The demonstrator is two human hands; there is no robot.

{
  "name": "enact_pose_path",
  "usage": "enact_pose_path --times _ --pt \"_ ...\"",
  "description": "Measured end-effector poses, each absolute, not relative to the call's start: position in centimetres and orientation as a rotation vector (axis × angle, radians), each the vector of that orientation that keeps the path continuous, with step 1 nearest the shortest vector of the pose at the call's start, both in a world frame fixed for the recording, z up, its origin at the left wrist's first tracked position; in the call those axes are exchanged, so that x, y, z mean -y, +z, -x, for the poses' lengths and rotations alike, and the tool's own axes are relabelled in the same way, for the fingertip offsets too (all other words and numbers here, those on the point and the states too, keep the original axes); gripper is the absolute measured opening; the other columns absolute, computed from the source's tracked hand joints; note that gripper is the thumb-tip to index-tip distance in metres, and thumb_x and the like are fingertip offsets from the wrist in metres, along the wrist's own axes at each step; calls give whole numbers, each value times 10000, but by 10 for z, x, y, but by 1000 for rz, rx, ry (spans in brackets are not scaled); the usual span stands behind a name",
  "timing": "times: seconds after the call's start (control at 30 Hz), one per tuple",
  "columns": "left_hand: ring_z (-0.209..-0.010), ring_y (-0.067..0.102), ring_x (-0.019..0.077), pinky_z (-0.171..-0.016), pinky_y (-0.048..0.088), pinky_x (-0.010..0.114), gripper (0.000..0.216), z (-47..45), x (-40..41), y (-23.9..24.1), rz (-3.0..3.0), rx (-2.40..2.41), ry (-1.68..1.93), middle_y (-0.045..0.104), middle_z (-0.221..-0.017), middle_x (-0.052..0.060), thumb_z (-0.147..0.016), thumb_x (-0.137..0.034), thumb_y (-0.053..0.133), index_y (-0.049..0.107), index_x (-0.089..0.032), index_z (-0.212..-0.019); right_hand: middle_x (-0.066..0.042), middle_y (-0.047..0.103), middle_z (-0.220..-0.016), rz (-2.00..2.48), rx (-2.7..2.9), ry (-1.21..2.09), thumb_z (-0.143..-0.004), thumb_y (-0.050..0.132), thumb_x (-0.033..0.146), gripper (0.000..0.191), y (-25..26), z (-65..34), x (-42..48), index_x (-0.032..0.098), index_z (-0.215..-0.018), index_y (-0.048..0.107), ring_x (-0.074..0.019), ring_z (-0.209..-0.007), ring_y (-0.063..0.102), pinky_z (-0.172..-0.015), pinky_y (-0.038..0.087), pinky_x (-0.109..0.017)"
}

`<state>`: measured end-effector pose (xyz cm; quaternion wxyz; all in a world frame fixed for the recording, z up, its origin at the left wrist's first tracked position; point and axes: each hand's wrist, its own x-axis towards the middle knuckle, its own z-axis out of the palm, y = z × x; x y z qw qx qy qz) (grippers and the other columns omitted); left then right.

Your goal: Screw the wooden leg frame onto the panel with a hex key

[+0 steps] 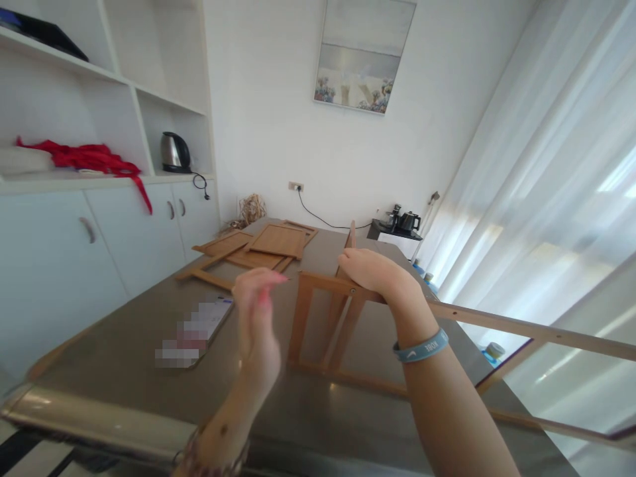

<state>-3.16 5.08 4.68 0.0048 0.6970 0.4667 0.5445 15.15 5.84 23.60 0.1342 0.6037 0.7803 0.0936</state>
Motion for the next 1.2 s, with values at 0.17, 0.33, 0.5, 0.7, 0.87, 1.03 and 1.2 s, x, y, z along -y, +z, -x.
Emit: enact_pose_path --times 0.17,0.33,0.5,0.7,0.87,1.03,1.2 --pt "-1122 562 307 -882 499 530 273 29 -154 68 -2188 -1982 1328 591 -1208 144 -979 -281 444 602 -178 -1176 -209 640 -1187 -1683 -2304 313 -930 303 79 360 231 -157 -65 90 -1080 631 -283 -1082 626 -838 441 -339" --pt "-1065 616 214 -901 544 431 353 26 -201 28 -2338 -2117 915 597 -1233 94 -938 -358 583 566 -158 -1229 -186 664 -1086 -1647 -2324 380 -919 326 66 324 229 -160 -67 98 -1021 631 -248 -992 654 -797 441 -314" --pt "-1068 615 214 -904 544 432 353 18 -222 16 -2405 -2156 779 594 -1240 95 -940 -358 581 565 -161 -1231 -168 664 -1072 -1636 -2336 415 -914 325 63 328 228 -161 -66 102 -999 640 -247 -994 653 -797 431 -309" --pt "-1069 615 217 -901 545 433 366 12 -225 12 -2338 -2103 819 594 -1238 98 -935 -358 587 561 -152 -1236 -179 660 -1093 -1649 -2320 414 -913 311 79 351 228 -161 -66 100 -1041 637 -251 -996 649 -792 431 -318" --pt "-1066 616 217 -899 545 432 367 9 -216 22 -2098 -1937 1115 595 -1235 99 -935 -358 588 561 -150 -1236 -192 651 -1134 -1645 -2302 395 -914 294 70 372 230 -158 -64 88 -1059 636 -261 -1046 635 -835 433 -326" --pt "-1041 622 204 -884 551 417 346 22 -190 72 -1682 -1643 1588 603 -1219 92 -942 -362 577 568 -159 -1222 -186 655 -1146 -1685 -2299 382 -931 286 86 375 229 -157 -64 87 -1085 628 -265 -1069 636 -844 443 -336" --pt "-777 564 114 -714 481 231 519 40 -108 119 -1312 -1214 1983 569 -826 4 -969 -630 283 531 -189 -855 -191 663 -1164 -1752 -2291 347 -960 267 110 391 230 -155 -63 79 -1116 624 -244 -1090 636 -855 444 -321"
